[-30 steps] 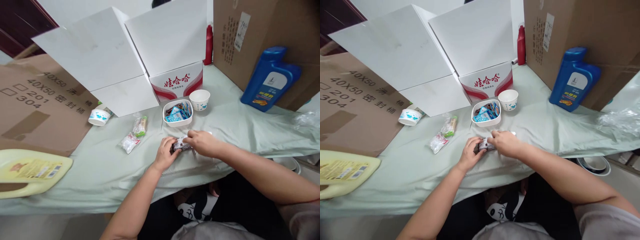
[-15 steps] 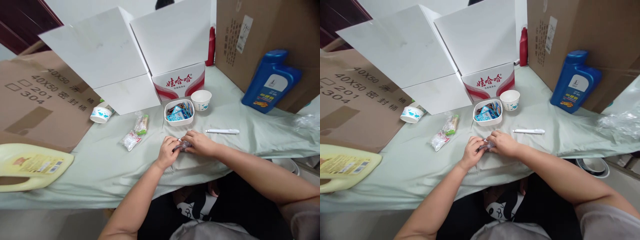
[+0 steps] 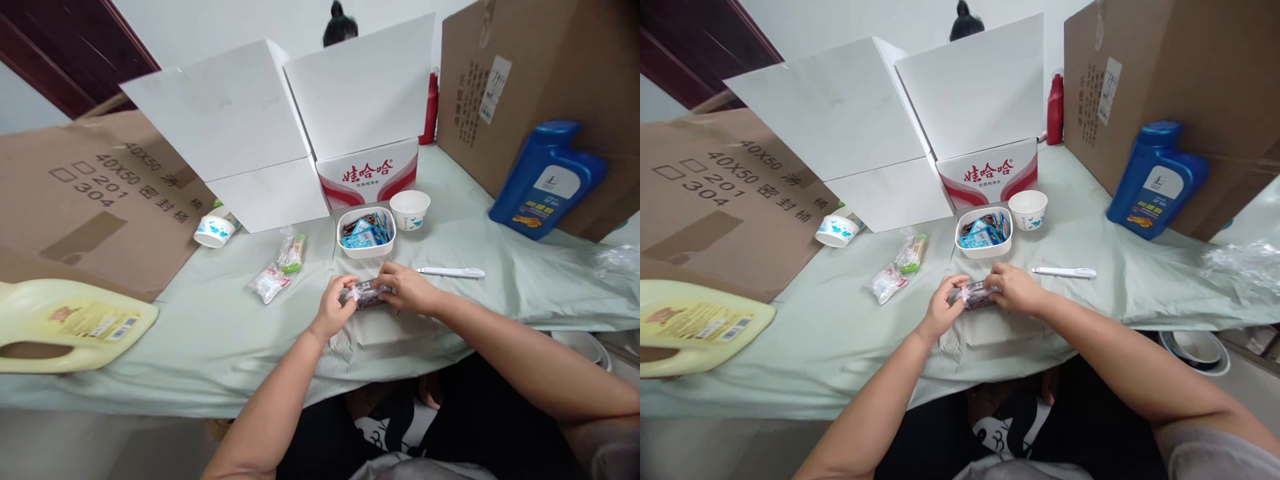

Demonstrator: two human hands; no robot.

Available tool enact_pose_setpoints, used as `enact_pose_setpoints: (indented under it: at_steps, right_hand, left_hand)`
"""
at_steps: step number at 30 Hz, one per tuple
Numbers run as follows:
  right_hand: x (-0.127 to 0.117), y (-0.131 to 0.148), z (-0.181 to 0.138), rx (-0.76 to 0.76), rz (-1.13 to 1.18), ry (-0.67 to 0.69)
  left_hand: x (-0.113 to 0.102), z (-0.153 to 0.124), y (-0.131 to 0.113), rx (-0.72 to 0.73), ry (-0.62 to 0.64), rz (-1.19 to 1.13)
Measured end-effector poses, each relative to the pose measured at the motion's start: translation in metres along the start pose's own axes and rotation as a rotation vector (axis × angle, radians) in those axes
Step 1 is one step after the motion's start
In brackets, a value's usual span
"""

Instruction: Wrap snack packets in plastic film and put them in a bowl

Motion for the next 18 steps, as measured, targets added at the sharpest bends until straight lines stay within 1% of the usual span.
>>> enact_pose_setpoints:
  at_steps: [2, 5, 6, 8, 10, 12, 15, 18]
  right_hand:
    - [-0.006, -0.004, 0.0, 0.012, 0.009, -0.028]
    - [-0.011, -0.007, -0.003, -0.007, 0.022, -0.025]
    - [-0.012, -0.006, -0.003, -0.02, 0.022, -0.011]
    - [-0.012, -0.003, -0.003, -0.022, -0.004, 0.029]
    - [-0.013, -0.002, -0.002, 0.028, -0.054, 0.055]
    - [-0.016, -0.004, -0.001, 0.099, -0.09, 0.044]
    - [-0.024, -0.01, -0.001, 0.146, -0.092, -0.01]
    - [-0.028, -0.014, -0.003, 0.157, -0.092, -0.044]
  left_hand:
    - [-0.001, 0.002, -0.004, 0.081, 0.056, 0.16]
    - [-0.005, 0.004, -0.003, 0.1, 0.051, 0.282]
    - [-0.006, 0.005, -0.001, 0.092, 0.032, 0.271]
    - [-0.008, 0.006, 0.003, 0.045, -0.032, 0.144]
    - [-0.011, 0.006, 0.01, -0.029, -0.111, -0.014]
    - [-0.014, 0.007, 0.017, -0.08, -0.171, -0.089]
    - [-0.023, 0.01, 0.024, -0.073, -0.224, -0.068]
    - [-0.033, 0.013, 0.023, -0.048, -0.274, -0.016]
Point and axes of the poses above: each hand's wrist, its own z-axis towards the middle knuckle, its own x-axis out of the palm, y = z × x, the point moved 4 cm from there along z, towards the middle knuckle, and after that the axes turned 7 degrees about -y, right-handed, at the moved point
